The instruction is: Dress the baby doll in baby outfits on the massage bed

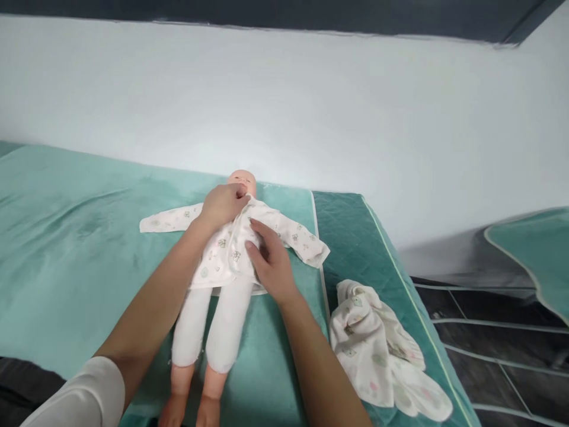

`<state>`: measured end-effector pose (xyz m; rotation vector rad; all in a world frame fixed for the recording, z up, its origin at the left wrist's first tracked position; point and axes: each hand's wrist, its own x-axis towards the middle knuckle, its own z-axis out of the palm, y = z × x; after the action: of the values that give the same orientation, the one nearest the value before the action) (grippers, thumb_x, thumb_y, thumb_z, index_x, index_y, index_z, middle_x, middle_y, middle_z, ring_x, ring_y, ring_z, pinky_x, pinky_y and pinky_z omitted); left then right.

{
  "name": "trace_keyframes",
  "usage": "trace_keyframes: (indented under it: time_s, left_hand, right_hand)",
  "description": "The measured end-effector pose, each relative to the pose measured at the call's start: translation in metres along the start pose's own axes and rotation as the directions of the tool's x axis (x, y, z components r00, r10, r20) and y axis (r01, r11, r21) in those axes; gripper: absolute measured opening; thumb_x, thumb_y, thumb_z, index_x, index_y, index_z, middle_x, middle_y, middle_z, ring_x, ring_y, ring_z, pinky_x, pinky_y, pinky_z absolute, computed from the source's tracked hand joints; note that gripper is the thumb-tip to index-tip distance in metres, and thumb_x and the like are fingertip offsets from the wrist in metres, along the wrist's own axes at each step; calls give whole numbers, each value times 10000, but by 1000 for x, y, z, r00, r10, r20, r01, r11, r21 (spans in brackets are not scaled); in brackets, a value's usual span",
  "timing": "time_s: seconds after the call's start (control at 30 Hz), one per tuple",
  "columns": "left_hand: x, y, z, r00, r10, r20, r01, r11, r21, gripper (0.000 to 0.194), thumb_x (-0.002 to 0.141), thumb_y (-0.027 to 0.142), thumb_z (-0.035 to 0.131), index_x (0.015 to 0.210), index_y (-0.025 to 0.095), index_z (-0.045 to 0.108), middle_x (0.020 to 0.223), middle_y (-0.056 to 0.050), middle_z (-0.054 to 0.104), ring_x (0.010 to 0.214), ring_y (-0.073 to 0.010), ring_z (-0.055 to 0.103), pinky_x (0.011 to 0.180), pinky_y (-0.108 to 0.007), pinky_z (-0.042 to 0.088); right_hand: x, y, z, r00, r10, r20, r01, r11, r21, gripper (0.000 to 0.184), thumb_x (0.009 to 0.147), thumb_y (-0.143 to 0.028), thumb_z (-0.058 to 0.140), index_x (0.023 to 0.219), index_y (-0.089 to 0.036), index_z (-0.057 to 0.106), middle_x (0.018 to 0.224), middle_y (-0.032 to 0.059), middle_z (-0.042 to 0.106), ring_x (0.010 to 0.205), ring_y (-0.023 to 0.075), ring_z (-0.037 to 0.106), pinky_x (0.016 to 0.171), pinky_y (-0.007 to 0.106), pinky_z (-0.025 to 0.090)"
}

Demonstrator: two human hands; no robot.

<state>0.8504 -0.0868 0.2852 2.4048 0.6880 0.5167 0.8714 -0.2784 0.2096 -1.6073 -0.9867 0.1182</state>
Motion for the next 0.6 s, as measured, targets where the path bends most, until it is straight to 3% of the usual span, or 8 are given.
trace_keyframes:
  time_s: [0.1, 0.2, 0.33, 0.43, 0.5, 0.6]
  left_hand:
    - [-3, -14, 4, 994, -6, -108, -4, 995, -98, 277, 858, 193, 589, 601, 223, 490, 618, -31, 581, 628, -194, 518, 666, -328, 367]
    - [-7, -27, 1, 972, -112, -208, 47, 954, -296, 216, 874, 226, 561, 662, 218, 518, 659, -15, 596, 634, -171, 525, 632, -306, 367]
    - [-11, -39, -5, 911, -351, -214, 149, 767, -624, 215, 904, 269, 539, 705, 221, 475, 600, 38, 499, 520, -122, 449, 549, -271, 345]
    - [-15, -43, -8, 868, -431, -245, 164, 716, -678, 210, 895, 247, 555, 701, 214, 481, 611, 39, 505, 534, -112, 435, 553, -266, 339]
    - [-19, -45, -10, 887, -396, -238, 169, 757, -631, 216, 881, 239, 569, 682, 208, 493, 610, 32, 521, 567, -118, 450, 575, -269, 344]
    - [-25, -45, -10, 952, -254, -172, 132, 846, -517, 236, 868, 270, 599, 657, 199, 523, 629, 24, 546, 628, -127, 483, 615, -270, 358]
  right_hand:
    - [3, 7, 0, 992, 70, -102, -75, 996, -38, 403, 972, -488, 606, 1281, -232, 637, 1384, 105, 648, 1308, 253, 596, 1145, 472, 494]
    - [4, 17, -5, 972, 156, -173, -178, 977, -115, 359, 960, -517, 592, 1170, -232, 656, 1171, 86, 716, 1077, 248, 670, 965, 459, 568]
    - [7, 34, -29, 974, 140, -176, -205, 876, -436, 210, 935, -412, 563, 998, -242, 668, 962, 61, 715, 916, 258, 637, 874, 452, 551]
    - [10, 42, -50, 945, 19, -325, -239, 718, -654, 214, 845, -281, 565, 1024, -199, 650, 1040, 143, 663, 1020, 324, 582, 911, 497, 520]
    - [11, 45, -58, 927, -49, -373, -253, 653, -714, 351, 813, -224, 570, 1153, -169, 632, 1217, 206, 611, 1171, 378, 532, 987, 557, 483]
    - [12, 48, -58, 976, -17, -218, -155, 648, -745, 550, 817, -171, 541, 1366, -193, 558, 1444, 184, 532, 1350, 394, 456, 1126, 648, 375]
